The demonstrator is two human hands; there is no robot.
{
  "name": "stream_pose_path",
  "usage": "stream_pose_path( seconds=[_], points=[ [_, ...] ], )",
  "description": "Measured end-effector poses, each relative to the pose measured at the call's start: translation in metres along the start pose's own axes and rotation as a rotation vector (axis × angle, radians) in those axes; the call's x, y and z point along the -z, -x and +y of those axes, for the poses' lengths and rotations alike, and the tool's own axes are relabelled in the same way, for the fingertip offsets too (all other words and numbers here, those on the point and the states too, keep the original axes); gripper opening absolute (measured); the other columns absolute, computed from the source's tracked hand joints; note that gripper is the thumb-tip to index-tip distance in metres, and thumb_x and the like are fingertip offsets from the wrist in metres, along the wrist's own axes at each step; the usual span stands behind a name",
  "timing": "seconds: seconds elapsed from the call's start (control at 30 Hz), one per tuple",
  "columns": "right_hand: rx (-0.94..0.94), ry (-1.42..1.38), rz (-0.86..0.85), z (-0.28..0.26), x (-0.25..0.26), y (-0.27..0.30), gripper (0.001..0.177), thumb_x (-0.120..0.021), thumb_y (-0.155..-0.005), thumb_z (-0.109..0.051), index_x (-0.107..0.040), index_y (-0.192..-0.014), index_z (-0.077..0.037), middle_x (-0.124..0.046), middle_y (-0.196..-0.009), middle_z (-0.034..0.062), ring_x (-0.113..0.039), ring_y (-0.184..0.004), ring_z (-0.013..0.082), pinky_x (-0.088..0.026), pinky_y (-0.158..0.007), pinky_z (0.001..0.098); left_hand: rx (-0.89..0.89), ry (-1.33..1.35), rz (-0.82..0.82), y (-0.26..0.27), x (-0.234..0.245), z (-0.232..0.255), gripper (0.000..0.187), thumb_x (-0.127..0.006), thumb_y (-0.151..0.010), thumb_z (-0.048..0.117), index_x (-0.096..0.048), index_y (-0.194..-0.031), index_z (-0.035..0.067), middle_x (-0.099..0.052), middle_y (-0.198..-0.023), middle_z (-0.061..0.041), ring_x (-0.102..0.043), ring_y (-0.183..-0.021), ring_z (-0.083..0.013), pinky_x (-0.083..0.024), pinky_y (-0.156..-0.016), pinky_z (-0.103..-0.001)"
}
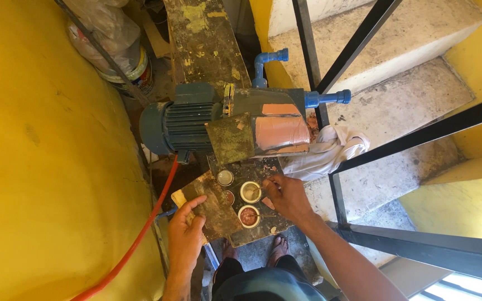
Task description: Applying body filler compound to an electric motor and sanding it smooth.
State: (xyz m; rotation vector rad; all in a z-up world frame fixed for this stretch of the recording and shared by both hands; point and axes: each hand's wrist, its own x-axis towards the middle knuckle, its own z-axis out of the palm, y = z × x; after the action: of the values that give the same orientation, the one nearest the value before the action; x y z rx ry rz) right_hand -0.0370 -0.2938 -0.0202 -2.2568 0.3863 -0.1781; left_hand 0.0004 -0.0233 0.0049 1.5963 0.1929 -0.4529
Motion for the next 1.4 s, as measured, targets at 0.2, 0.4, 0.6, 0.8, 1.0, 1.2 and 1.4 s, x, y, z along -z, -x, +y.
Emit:
stream_pose_path(
  seconds=[0.2, 0.4, 0.6, 0.8, 1.0, 1.2, 1.4],
  points=[
    [-0.196, 0.073, -0.042, -0.011, 0.006, -0.001, 0.034, -0.065, -0.098, -0.035, -0.079, -0.092, -0.005, -0.063, -0.055, 0.0161, -0.06, -0.046, 0.0232, -0.047, -0.05, 0.0408, 0.029, -0.011, 0.015, 0.003, 0.001, 0.001, 0.045, -0.056, -0.085, -0.004, -0.072, -0.126, 0.008, -0.047, -0.057, 0.004, -0.032, -0.04, -0.0032, -0.024, -0.037, -0.023],
    [-0.373, -0.15, -0.039, 0.024, -0.003, -0.004, 0.04, -0.066, -0.098, -0.035, -0.075, -0.077, -0.002, -0.063, -0.055, 0.0051, -0.053, -0.049, 0.0124, -0.043, -0.048, 0.0331, 0.026, 0.166, -0.021, -0.001, 0.005, -0.015, 0.043, -0.056, -0.086, -0.004, -0.071, -0.126, 0.004, -0.046, -0.056, 0.006, -0.03, -0.039, -0.0024, -0.022, -0.035, -0.023],
    [-0.577, -0.709, -0.071, 0.062, -0.018, 0.002, 0.038, -0.063, -0.1, -0.031, -0.063, -0.077, -0.001, -0.05, -0.052, 0.0028, -0.04, -0.043, 0.0153, -0.031, -0.042, 0.0317, -0.045, 0.206, -0.049, -0.001, 0.005, -0.027, 0.042, -0.055, -0.087, -0.004, -0.07, -0.126, -0.001, -0.066, -0.08, -0.002, -0.046, -0.055, -0.0027, -0.036, -0.047, -0.019],
    [-0.735, -0.992, -0.09, 0.057, -0.019, 0.007, 0.035, -0.06, -0.101, -0.03, -0.058, -0.077, -0.004, -0.044, -0.054, 0.0007, -0.036, -0.045, 0.0143, -0.033, -0.043, 0.0319, -0.049, 0.203, -0.041, 0.001, 0.0, -0.022, 0.041, -0.055, -0.085, -0.006, -0.07, -0.123, -0.002, -0.07, -0.11, -0.01, -0.066, -0.088, -0.0119, -0.054, -0.077, -0.025],
    [-0.77, -1.012, -0.101, 0.048, -0.014, 0.007, 0.04, -0.059, -0.103, -0.033, -0.055, -0.073, -0.006, -0.043, -0.053, 0.0016, -0.037, -0.045, 0.0149, -0.031, -0.043, 0.0324, -0.097, 0.149, -0.026, 0.001, -0.001, -0.026, 0.04, -0.056, -0.084, -0.006, -0.071, -0.12, -0.002, -0.064, -0.12, -0.011, -0.067, -0.101, -0.0143, -0.055, -0.087, -0.026],
    [-0.733, -1.022, -0.135, 0.046, -0.012, 0.006, 0.044, -0.057, -0.103, -0.035, -0.053, -0.07, -0.006, -0.04, -0.048, 0.0026, -0.035, -0.039, 0.0155, -0.031, -0.041, 0.0333, -0.055, 0.208, -0.02, 0.005, -0.002, -0.02, 0.042, -0.056, -0.083, -0.008, -0.072, -0.122, -0.002, -0.059, -0.127, -0.012, -0.064, -0.106, -0.0205, -0.054, -0.088, -0.029],
    [-0.878, -1.13, -0.18, 0.067, -0.023, 0.013, 0.054, -0.058, -0.1, -0.046, -0.046, -0.062, -0.009, -0.034, -0.044, 0.0047, -0.03, -0.035, 0.0198, -0.026, -0.037, 0.0367, -0.147, 0.118, -0.064, -0.031, 0.009, -0.09, 0.051, -0.054, -0.073, -0.011, -0.075, -0.119, -0.001, -0.069, -0.128, -0.017, -0.065, -0.121, -0.021, -0.05, -0.102, -0.031]
  ],
)
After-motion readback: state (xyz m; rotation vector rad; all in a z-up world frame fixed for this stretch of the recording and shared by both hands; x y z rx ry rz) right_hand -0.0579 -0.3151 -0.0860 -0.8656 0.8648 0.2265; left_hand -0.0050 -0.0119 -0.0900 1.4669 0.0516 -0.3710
